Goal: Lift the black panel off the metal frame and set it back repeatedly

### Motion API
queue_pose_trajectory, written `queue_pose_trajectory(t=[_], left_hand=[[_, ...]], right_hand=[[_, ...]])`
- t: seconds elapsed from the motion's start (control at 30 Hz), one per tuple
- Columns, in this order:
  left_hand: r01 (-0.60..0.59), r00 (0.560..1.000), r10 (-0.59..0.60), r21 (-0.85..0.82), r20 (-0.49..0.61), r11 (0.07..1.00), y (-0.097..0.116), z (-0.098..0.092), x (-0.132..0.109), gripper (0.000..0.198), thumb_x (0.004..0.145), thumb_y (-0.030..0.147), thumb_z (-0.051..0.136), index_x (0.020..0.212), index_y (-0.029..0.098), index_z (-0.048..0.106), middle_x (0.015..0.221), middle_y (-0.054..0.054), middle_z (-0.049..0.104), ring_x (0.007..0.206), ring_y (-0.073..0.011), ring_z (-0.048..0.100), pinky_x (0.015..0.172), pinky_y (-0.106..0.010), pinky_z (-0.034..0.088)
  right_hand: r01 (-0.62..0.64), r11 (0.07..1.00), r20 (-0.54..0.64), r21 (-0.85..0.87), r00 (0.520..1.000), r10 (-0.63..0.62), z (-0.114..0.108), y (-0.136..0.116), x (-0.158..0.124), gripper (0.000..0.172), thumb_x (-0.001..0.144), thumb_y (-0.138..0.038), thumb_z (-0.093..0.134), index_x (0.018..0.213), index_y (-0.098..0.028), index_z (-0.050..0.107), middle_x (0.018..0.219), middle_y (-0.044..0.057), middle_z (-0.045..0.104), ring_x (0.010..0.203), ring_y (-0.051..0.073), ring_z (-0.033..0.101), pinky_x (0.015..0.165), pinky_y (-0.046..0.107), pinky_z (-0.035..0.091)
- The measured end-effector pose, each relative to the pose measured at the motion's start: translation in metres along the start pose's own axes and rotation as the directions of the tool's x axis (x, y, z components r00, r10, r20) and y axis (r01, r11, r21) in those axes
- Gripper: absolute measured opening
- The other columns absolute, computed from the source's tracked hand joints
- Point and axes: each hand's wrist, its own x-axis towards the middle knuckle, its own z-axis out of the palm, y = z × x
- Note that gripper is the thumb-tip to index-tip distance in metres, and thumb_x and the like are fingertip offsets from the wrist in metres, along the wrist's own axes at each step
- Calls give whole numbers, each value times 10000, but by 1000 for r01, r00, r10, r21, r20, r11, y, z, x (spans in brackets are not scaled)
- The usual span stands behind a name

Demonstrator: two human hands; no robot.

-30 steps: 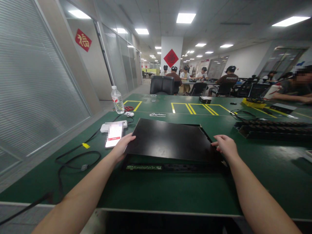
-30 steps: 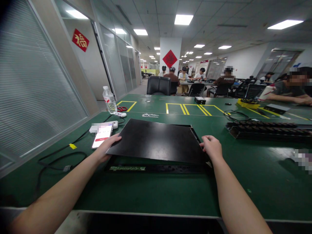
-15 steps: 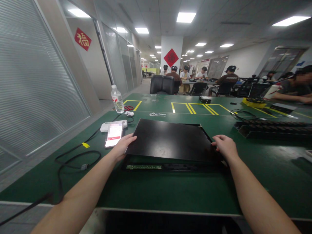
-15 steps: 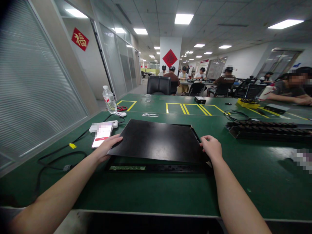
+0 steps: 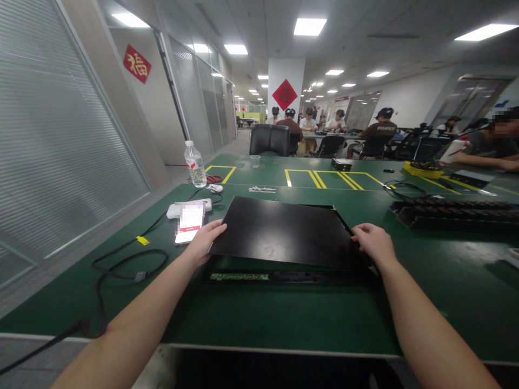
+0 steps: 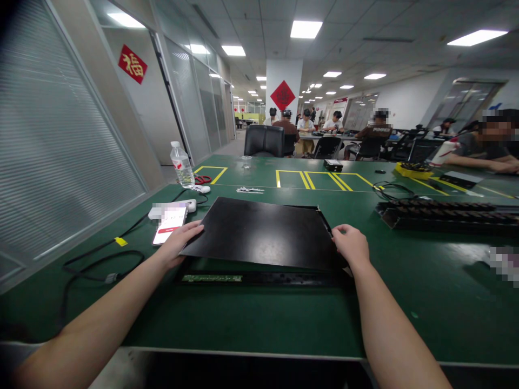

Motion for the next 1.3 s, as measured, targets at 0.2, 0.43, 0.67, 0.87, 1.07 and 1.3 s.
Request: queue_pose_trajectory(t=[0.2,0.43,0.67,0.87,1.07,1.3], left_hand=[[-10,1000,10,-17,-13,1000,-1,1,1,283,766,129,750,1049,130,748,854,-85,799,680,-188,736,621,-252,571],[-5,1000,5,-12,-1,1000,1,2,-2,261,761,117,753,1021,131,737,883,-93,802,755,-210,757,642,-256,582],[-1,1000,1,2,5,1000,-1,0,0,289,763,119,751,1050,141,725,934,-101,803,830,-233,768,688,-279,598],[-28,1000,28,6,5,1000,-4,-1,2,339,729,130,794,1058,131,713,949,-112,798,855,-238,762,728,-280,595],[-73,996,74,11,-46,997,-7,-1,3,445,736,124,782,1160,136,646,866,-70,771,734,-193,734,685,-262,575],[-119,990,121,42,-65,992,-13,-5,5,743,690,201,851,1350,220,511,829,-21,734,753,-219,737,703,-307,589]], right_hand=[[18,999,1,-44,1000,-18,1,2,1,220,800,-325,574,907,-215,731,766,43,759,512,165,620,585,303,459],[46,997,-12,-62,999,-47,3,6,3,243,806,-356,574,917,-224,744,722,47,747,553,183,636,565,292,450],[23,997,-6,-74,1000,-24,4,8,6,236,786,-361,584,898,-234,749,722,50,747,555,192,638,555,301,445],[41,997,16,-71,999,-40,2,6,5,209,784,-336,583,853,-223,744,703,48,740,525,180,623,543,296,440],[31,999,25,-42,999,-30,1,4,4,179,786,-301,590,843,-213,735,767,46,761,478,157,603,545,298,457],[34,999,21,-33,999,-34,2,6,6,181,787,-310,597,848,-212,737,763,47,760,474,158,606,531,289,459]])
